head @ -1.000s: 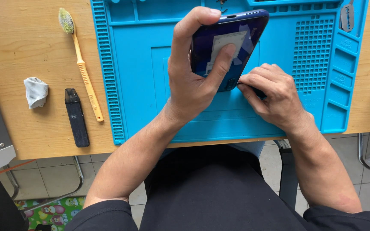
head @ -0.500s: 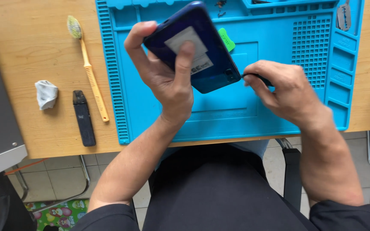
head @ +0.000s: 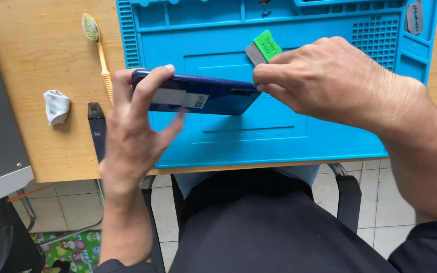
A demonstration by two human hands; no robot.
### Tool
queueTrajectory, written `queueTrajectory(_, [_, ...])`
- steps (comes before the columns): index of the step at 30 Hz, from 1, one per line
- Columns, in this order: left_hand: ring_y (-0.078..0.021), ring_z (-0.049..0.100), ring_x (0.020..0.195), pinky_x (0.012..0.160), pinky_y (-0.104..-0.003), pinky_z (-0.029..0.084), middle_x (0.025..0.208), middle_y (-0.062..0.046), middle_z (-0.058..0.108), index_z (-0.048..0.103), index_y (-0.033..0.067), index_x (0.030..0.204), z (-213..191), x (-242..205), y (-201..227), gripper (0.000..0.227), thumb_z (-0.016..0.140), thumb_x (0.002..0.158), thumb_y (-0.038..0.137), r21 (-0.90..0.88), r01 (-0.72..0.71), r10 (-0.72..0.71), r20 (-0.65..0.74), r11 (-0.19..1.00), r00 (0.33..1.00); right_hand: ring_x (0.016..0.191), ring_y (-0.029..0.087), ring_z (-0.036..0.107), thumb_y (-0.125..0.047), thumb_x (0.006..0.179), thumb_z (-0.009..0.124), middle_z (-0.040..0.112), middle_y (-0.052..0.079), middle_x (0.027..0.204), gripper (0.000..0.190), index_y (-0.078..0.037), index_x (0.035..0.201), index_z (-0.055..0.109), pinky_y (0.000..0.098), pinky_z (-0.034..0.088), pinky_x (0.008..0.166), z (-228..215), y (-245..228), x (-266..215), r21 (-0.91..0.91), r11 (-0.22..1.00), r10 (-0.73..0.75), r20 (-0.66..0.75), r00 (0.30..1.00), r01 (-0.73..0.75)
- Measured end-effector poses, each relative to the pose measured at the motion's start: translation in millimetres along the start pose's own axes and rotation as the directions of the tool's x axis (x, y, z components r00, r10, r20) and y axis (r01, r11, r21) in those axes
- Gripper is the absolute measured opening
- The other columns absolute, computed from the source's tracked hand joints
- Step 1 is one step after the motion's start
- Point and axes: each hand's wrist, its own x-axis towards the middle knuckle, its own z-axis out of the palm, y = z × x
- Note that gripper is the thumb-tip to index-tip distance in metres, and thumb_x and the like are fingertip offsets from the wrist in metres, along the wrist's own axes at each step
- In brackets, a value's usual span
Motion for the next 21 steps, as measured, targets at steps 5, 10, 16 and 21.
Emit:
queueTrajectory(5, [-0.0414,0.051,0.127,0.103,-0.057,0.060,0.136,-0.018,0.031,0.029,0.0196,0.152,32.5,-15.1,-13.6,0.097,0.099,0.086,0.029,0.079,0.129,-0.125,-0.051,0.988,0.991,0.053,0.028,0.055,-0.027,0.114,0.056,0.062,0.001,0.078,0.014,-0.019,0.103,0.054,0.0388,0.039,0.040,4.5,-1.9,12.5,-0.052,0.998,0.026,0.066,0.998,-0.022])
queueTrajectory(10, [-0.0312,0.047,0.121,0.107,-0.047,0.060,0.142,-0.016,0.037,0.030,0.0172,0.152,45.7,-27.3,-23.1,0.098,0.098,0.085,0.036,-0.004,0.129,-0.129,-0.111,0.992,0.985,0.062,0.036,0.057,-0.026,0.113,0.060,0.062,0.007,0.079,0.014,-0.014,0.105,0.058,0.0459,0.040,0.049,24.4,4.9,8.2,0.129,0.991,-0.007,-0.085,0.996,0.018])
queueTrajectory(16, [-0.0317,0.046,0.123,0.104,-0.046,0.063,0.138,-0.017,0.034,0.028,0.0194,0.153,45.7,-29.7,-19.4,0.097,0.096,0.085,0.037,-0.029,0.193,-0.195,-0.096,0.981,0.976,0.066,0.033,0.062,-0.011,0.108,0.064,0.069,0.016,0.087,0.010,-0.001,0.110,0.063,0.0427,0.045,0.056,49.0,-5.0,-0.2,0.437,0.899,0.105,-0.254,0.961,0.017])
queueTrajectory(21, [-0.0323,0.049,0.124,0.108,-0.045,0.062,0.137,-0.018,0.036,0.027,0.0197,0.153,47.1,-33.4,-17.0,0.102,0.100,0.083,0.035,0.003,0.210,-0.208,-0.113,0.978,0.972,0.064,0.022,0.061,-0.008,0.110,0.063,0.066,0.007,0.082,0.008,-0.001,0.108,0.063,0.0352,0.046,0.060,79.1,-16.6,-4.7,0.552,0.833,0.235,-0.337,0.912,-0.010])
